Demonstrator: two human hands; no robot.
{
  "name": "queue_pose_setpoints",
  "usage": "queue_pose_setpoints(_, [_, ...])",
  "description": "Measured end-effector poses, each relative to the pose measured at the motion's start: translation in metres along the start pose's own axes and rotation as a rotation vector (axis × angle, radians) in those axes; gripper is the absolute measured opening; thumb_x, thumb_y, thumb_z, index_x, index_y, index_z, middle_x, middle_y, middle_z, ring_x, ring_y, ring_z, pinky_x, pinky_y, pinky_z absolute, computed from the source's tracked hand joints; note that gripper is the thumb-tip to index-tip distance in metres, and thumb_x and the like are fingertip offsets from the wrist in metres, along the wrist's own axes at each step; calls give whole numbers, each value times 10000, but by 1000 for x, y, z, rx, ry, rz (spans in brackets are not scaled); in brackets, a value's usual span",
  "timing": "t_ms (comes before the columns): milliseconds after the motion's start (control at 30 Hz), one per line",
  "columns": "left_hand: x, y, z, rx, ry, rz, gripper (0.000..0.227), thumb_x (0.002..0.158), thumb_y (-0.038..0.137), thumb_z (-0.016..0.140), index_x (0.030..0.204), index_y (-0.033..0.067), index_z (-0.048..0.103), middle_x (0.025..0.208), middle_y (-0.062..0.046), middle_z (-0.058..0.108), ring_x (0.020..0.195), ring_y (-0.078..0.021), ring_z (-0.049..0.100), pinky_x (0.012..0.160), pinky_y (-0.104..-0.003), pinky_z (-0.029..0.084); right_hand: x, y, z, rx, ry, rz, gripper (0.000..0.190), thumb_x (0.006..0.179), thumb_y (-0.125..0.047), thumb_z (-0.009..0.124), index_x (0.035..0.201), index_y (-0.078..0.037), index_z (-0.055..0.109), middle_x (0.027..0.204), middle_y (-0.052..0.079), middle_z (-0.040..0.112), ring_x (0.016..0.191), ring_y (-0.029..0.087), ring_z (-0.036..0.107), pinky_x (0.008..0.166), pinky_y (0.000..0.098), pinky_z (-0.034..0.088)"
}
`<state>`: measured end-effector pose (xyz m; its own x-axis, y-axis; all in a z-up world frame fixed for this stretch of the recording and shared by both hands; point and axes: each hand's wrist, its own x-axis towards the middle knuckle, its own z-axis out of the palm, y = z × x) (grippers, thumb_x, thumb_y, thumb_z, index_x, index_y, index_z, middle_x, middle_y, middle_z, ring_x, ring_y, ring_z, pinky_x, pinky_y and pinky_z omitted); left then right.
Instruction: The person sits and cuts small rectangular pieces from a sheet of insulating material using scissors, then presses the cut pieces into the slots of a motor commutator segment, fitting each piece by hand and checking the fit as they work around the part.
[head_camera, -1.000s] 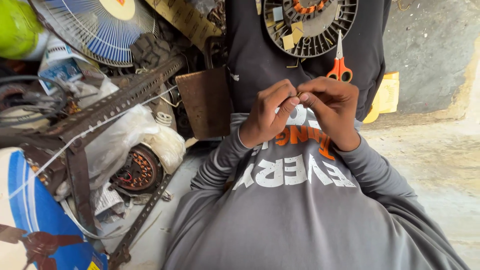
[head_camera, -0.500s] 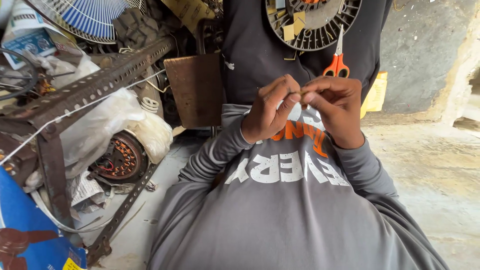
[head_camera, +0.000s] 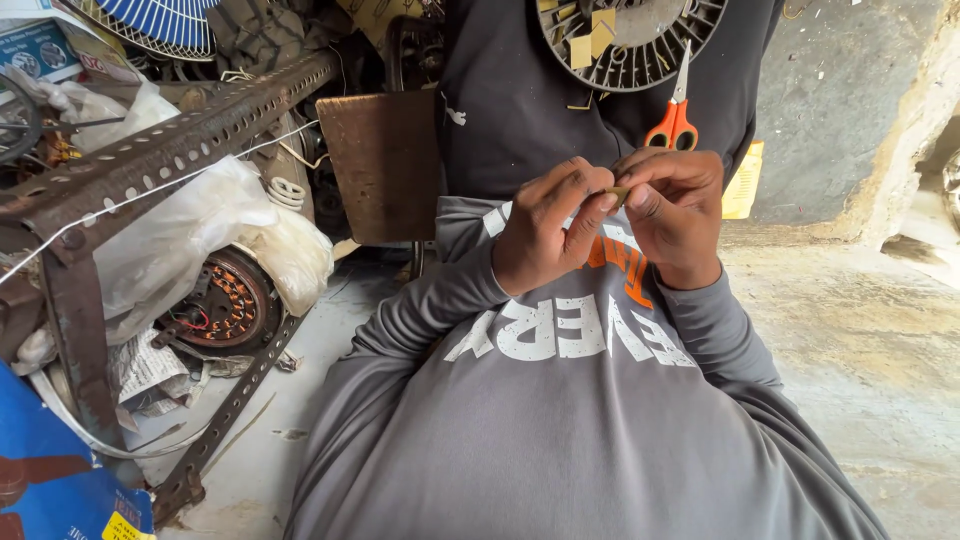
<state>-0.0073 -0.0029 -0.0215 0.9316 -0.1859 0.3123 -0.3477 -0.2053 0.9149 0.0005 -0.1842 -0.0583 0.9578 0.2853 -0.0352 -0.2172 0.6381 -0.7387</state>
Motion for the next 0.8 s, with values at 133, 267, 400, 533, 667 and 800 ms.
queue_pose_setpoints(133, [3, 6, -5, -29, -43, -6, 93, 1075, 78, 599, 1117, -5, 591, 961, -101, 638, 755, -206, 683, 651, -314, 549, 1, 2, -4, 73, -38, 44, 148, 969, -41, 775, 1042, 73, 715, 958, 176, 706, 830, 219, 703, 744, 297, 581])
queue_pose_setpoints(267, [5, 12, -9, 89, -54, 82, 157, 1010, -4, 626, 1159, -30, 587, 972, -116, 631, 821, -256, 679, 725, -337, 571, -1, 2, 7, 61, -20, -8, 149, 963, -37, 783, 1030, 76, 711, 932, 165, 704, 829, 218, 692, 764, 302, 569])
queue_pose_setpoints(400, [7, 18, -10, 179, -81, 154, 264, 917, -105, 621, 1173, -49, 592, 953, -137, 637, 833, -281, 650, 765, -369, 554, -6, -1, 16, -42, 25, -109, 153, 949, -46, 792, 1002, 73, 710, 926, 164, 709, 824, 215, 682, 756, 296, 560])
queue_pose_setpoints(533, [8, 20, -10, 228, -88, 191, 260, 911, -127, 615, 1160, -51, 608, 926, -128, 640, 822, -273, 655, 755, -375, 550, -11, -5, 19, -112, 51, -151, 163, 948, -51, 805, 995, 68, 705, 909, 163, 710, 844, 215, 680, 782, 298, 556])
queue_pose_setpoints(667, [8, 22, -12, 213, -88, 218, 253, 917, -120, 611, 1162, -58, 608, 962, -142, 651, 857, -280, 673, 772, -370, 570, -11, -8, 24, -167, 68, -162, 175, 957, -73, 804, 995, 67, 705, 911, 161, 715, 843, 211, 680, 790, 300, 548])
queue_pose_setpoints(800, [9, 23, -11, 199, -63, 226, 234, 918, -106, 626, 1147, -58, 622, 955, -143, 661, 856, -278, 686, 768, -357, 589, -12, -11, 28, -234, 68, -188, 169, 971, -84, 793, 978, 60, 703, 880, 152, 714, 813, 206, 673, 769, 301, 546])
